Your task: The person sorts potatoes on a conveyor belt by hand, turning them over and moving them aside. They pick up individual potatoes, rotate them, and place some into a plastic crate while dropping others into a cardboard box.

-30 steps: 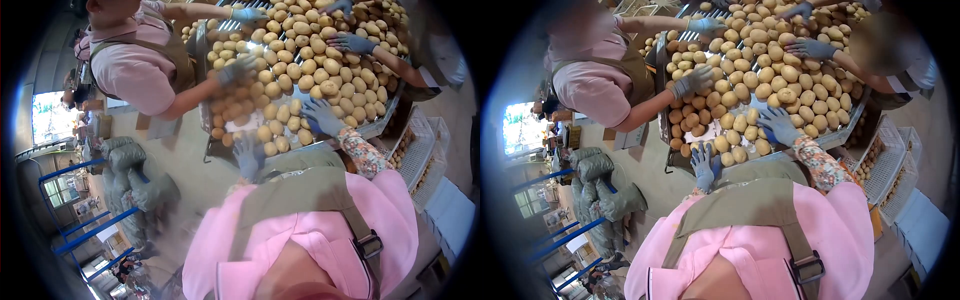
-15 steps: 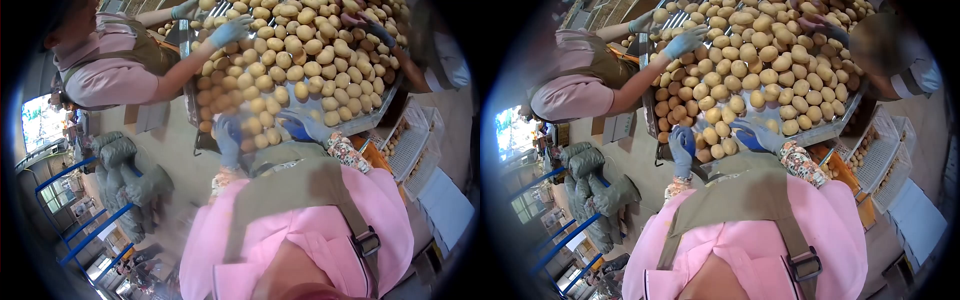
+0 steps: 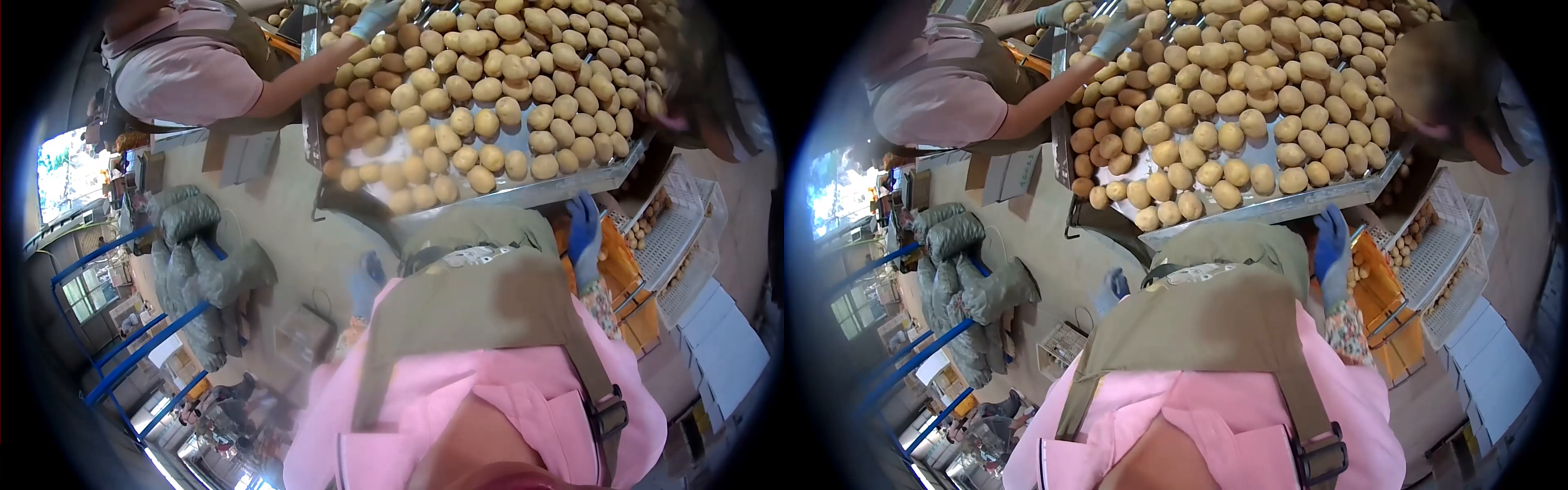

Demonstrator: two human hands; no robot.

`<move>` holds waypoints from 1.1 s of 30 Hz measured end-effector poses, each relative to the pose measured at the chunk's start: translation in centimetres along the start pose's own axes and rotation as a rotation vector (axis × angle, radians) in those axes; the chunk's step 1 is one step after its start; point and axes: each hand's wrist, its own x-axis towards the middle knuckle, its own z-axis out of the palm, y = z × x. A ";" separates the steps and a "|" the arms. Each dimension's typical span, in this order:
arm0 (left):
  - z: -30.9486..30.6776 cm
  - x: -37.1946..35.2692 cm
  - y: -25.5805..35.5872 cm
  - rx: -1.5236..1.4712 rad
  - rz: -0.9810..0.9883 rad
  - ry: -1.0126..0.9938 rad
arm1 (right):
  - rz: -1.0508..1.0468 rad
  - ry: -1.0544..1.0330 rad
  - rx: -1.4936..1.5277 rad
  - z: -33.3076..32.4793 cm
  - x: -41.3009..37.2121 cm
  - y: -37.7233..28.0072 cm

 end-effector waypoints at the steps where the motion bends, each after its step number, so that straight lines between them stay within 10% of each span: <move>1: 2.3 -1.3 -6.0 -0.164 0.275 -0.217 | -0.040 0.072 0.120 -1.7 -1.9 2.9; 3: 5.5 -2.8 -13.0 -0.342 0.536 -0.554 | 0.034 0.177 -0.080 -4.3 -6.1 4.7; 13: 2.5 -2.7 -9.4 0.018 -0.014 -0.422 | 0.321 0.393 -0.271 -7.1 -20.7 12.8; 33: 0.8 -3.6 -7.8 0.041 -0.087 -0.259 | 0.209 0.137 -0.402 -7.2 -12.6 8.7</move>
